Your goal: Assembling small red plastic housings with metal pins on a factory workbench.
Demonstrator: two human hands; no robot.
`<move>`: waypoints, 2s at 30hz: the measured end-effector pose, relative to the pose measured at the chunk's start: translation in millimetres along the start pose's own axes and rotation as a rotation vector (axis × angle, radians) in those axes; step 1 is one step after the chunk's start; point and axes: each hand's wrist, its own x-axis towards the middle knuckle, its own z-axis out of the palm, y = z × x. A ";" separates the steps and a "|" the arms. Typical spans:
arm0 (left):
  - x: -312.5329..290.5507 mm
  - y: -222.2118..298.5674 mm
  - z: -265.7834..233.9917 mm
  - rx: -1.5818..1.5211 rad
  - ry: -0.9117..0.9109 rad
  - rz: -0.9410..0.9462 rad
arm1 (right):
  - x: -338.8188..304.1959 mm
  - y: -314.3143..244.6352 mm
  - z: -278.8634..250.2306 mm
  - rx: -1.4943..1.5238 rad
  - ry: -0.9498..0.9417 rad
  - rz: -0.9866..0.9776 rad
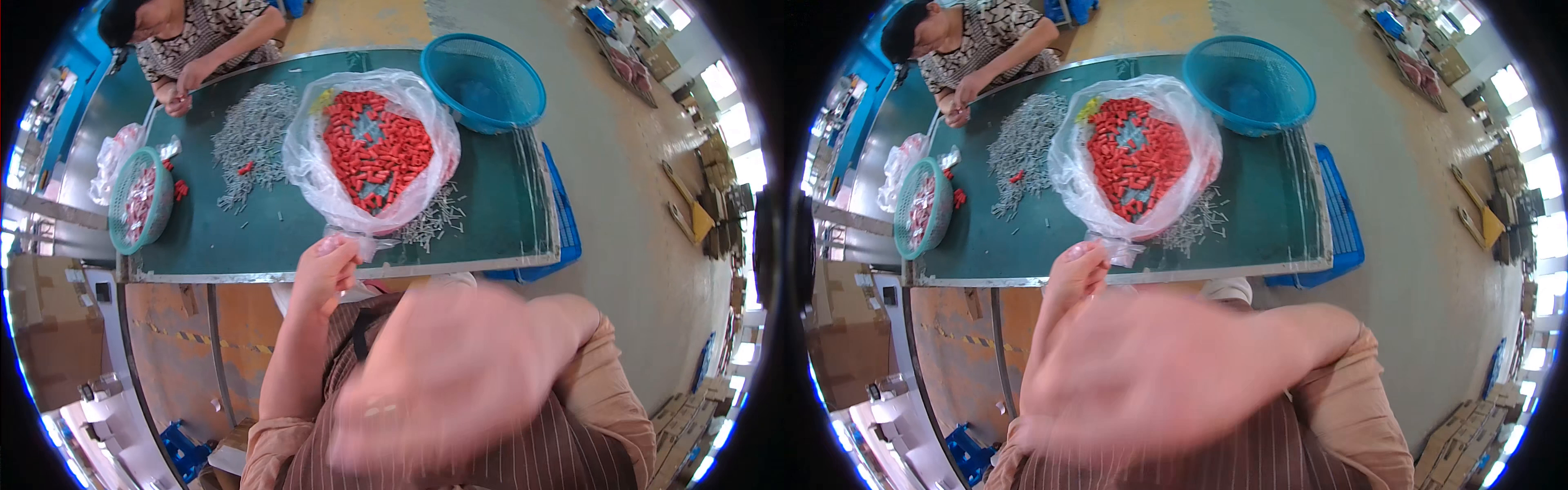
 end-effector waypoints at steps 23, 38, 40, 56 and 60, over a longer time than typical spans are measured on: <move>-18.1 -3.3 -9.8 0.022 0.143 0.155 | -33.0 194.4 13.6 -0.334 0.008 0.704; -17.8 -0.4 2.9 0.150 0.127 0.165 | -94.6 282.3 75.3 -0.856 -0.217 0.910; -18.6 0.1 4.0 0.139 0.139 0.170 | -96.4 277.9 74.3 -0.828 -0.226 0.915; 0.6 5.5 -4.7 0.264 0.199 0.291 | -109.6 286.4 42.1 -0.682 -0.296 1.012; 1.8 -0.3 -3.8 0.266 0.190 0.249 | -102.6 270.9 50.0 -0.516 -0.287 1.021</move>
